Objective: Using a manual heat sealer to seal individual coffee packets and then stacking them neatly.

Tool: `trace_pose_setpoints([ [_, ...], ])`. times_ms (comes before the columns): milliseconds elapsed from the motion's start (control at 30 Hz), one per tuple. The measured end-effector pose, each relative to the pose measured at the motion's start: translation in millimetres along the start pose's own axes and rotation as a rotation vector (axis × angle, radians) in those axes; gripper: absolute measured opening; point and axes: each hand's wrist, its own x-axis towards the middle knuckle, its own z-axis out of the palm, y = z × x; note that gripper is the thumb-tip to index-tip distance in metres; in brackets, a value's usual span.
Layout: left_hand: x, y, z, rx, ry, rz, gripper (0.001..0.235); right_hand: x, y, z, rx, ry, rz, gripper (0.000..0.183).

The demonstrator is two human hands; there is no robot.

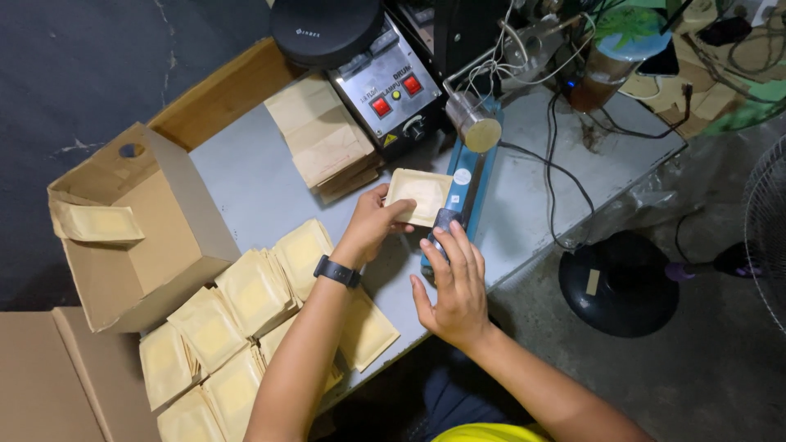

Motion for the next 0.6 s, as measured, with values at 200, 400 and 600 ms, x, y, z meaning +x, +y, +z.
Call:
trace_pose_setpoints([
  [200, 1.6, 3.4, 2.2, 0.014, 0.001, 0.000, 0.044, 0.4, 0.7, -2.1, -0.016, -0.021, 0.002, 0.054],
  [400, -3.3, 6.8, 3.4, 0.029, 0.009, -0.017, 0.045, -2.2, 2.1, -1.2, -0.011, -0.021, -0.003, 0.054],
  [600, -1.5, 2.6, 1.8, 0.020, 0.010, -0.011, 0.044, -4.0, 3.9, -0.6, -0.033, -0.032, -0.015, 0.054],
])
